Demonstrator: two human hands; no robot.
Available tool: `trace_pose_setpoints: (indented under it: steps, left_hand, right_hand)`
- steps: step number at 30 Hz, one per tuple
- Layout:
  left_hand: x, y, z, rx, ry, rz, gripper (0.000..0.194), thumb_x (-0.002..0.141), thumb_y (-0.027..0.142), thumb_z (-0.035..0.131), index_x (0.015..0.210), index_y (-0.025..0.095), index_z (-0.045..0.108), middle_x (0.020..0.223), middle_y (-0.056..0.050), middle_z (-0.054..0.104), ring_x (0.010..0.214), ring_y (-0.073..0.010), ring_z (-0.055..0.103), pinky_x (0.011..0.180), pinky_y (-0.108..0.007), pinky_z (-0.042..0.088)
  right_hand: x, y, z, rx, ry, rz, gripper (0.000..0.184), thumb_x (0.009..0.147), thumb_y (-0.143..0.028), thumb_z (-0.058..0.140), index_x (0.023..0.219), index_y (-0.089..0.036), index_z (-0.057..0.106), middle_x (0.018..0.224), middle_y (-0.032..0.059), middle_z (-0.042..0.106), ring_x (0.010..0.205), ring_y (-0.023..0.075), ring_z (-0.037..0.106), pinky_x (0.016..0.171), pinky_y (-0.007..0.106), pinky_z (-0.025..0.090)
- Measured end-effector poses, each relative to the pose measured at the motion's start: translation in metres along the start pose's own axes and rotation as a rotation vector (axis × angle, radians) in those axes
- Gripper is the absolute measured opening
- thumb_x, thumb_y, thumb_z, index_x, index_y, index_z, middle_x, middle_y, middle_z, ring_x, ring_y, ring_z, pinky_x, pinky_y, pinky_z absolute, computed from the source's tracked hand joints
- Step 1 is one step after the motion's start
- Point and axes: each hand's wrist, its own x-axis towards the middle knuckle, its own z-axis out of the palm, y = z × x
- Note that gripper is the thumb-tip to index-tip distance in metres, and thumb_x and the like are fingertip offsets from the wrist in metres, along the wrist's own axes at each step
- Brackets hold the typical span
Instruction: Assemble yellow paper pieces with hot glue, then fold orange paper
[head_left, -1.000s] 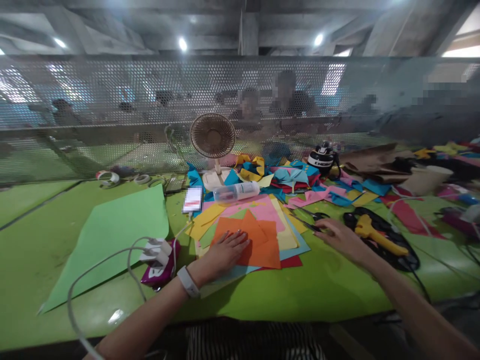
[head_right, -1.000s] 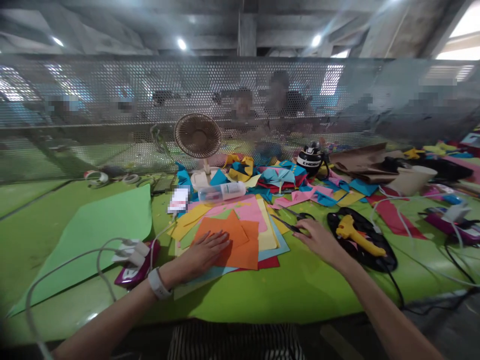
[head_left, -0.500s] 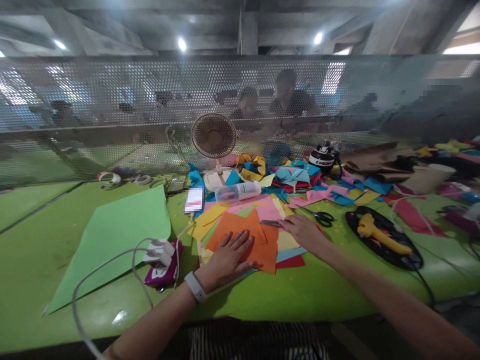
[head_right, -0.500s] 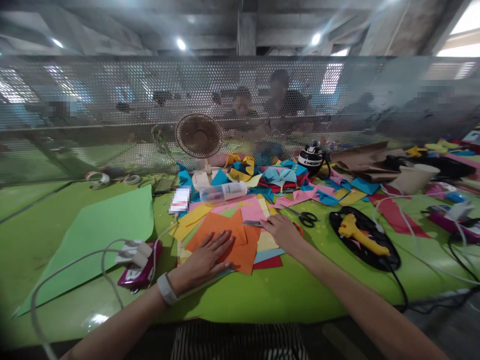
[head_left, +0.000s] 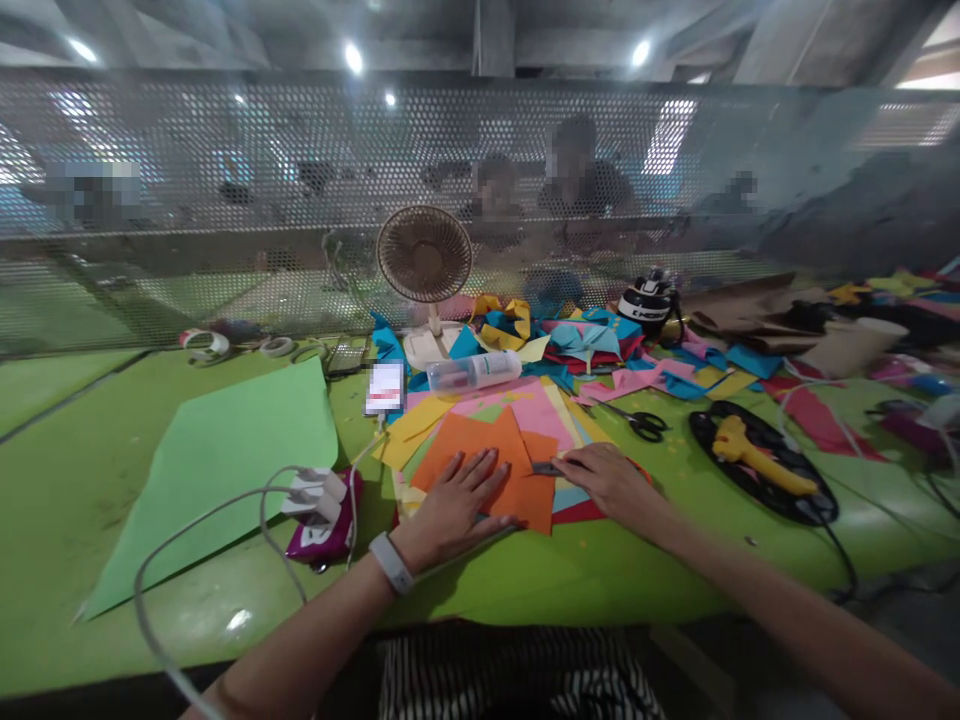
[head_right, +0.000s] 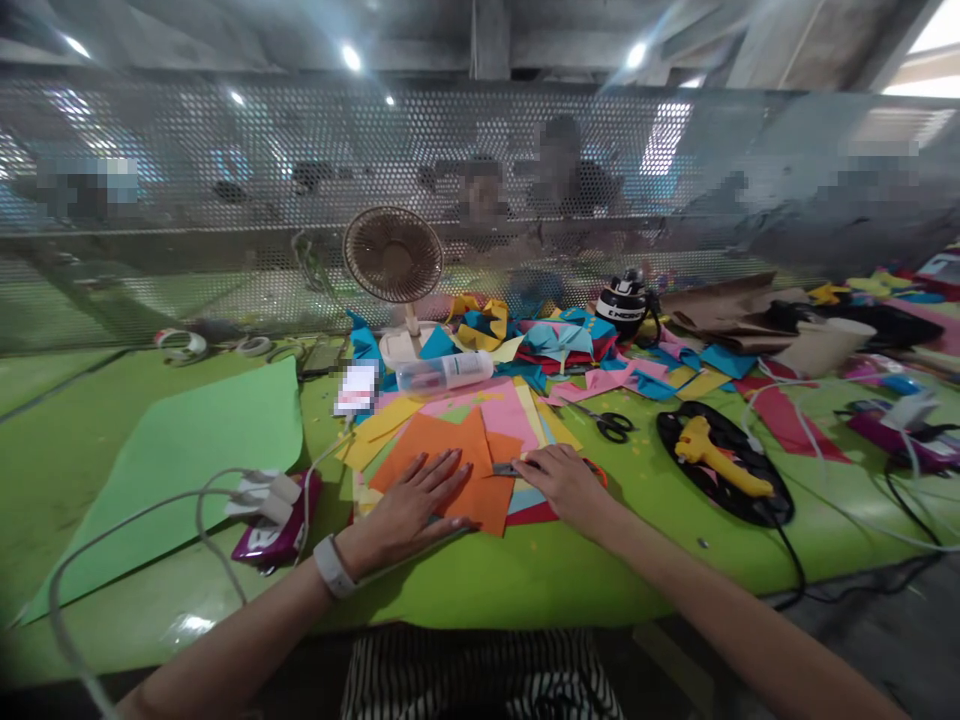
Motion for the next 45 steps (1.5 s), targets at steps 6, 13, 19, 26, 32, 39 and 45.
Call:
trace_pose_setpoints:
  steps: [6,13,19,26,32,39,45]
  left_hand:
    - [0.001,0.001,-0.002,-0.012,0.003,-0.005,0.068,0.09,0.063,0.028,0.147,0.027,0.02,0.153,-0.007,0.023,0.141,-0.0242,0.016,0.114,-0.046,0.011]
    - [0.0,0.0,0.001,-0.014,0.004,-0.017,0.068,0.089,0.063,0.028,0.147,0.028,0.02,0.153,-0.007,0.022,0.141,-0.0245,0.018,0.114,-0.046,0.01]
    - [0.0,0.0,0.002,-0.009,0.003,-0.017,0.072,0.088,0.066,0.027,0.148,0.027,0.015,0.153,-0.007,0.02,0.141,-0.0245,0.015,0.114,-0.045,0.009]
    - [-0.001,-0.001,0.004,-0.009,0.018,-0.007,0.071,0.089,0.064,0.027,0.148,0.026,0.017,0.153,-0.007,0.021,0.141,-0.0239,0.016,0.114,-0.044,0.01]
    - [0.002,0.004,0.005,-0.017,-0.014,-0.043,0.074,0.088,0.066,0.025,0.147,0.022,0.019,0.153,-0.008,0.018,0.141,-0.0248,0.014,0.114,-0.045,0.009]
    - [0.007,0.013,-0.005,-0.11,-0.112,-0.116,0.08,0.086,0.069,0.022,0.149,0.021,0.013,0.154,-0.01,0.011,0.142,-0.0246,0.01,0.114,-0.047,0.008]
    - [-0.021,0.0,-0.008,-0.003,-0.076,-0.121,0.079,0.087,0.068,0.024,0.149,0.02,0.01,0.154,-0.009,0.012,0.142,-0.0255,0.008,0.115,-0.045,0.005]
  right_hand:
    - [-0.003,-0.001,0.002,0.012,-0.02,0.023,0.045,0.084,-0.003,0.046,0.124,-0.017,0.057,0.11,0.0124,0.062,0.099,0.0249,0.055,0.086,0.042,0.045]
    - [-0.014,-0.005,0.0,0.03,-0.018,0.064,0.046,0.085,-0.002,0.043,0.126,-0.017,0.055,0.112,0.0121,0.062,0.101,0.0251,0.055,0.086,0.041,0.046]
    - [0.003,-0.017,0.008,0.015,-0.007,0.066,0.042,0.084,-0.004,0.047,0.124,-0.016,0.057,0.112,0.0127,0.063,0.103,0.0254,0.055,0.087,0.041,0.046]
    - [-0.005,-0.021,0.005,0.051,0.001,0.045,0.042,0.085,-0.004,0.047,0.124,-0.017,0.057,0.111,0.0112,0.063,0.1,0.0242,0.055,0.087,0.041,0.045]
    - [-0.004,-0.022,-0.002,0.023,-0.012,0.069,0.043,0.085,-0.003,0.044,0.123,-0.017,0.057,0.112,0.0115,0.062,0.102,0.0254,0.054,0.088,0.042,0.045]
    - [-0.002,-0.017,-0.001,-0.005,0.004,0.043,0.04,0.083,-0.002,0.046,0.119,-0.014,0.06,0.108,0.0138,0.063,0.098,0.026,0.056,0.084,0.041,0.046]
    - [-0.003,-0.017,0.001,-0.019,0.016,0.028,0.04,0.084,-0.002,0.044,0.119,-0.016,0.06,0.108,0.0123,0.063,0.097,0.0247,0.055,0.083,0.04,0.044]
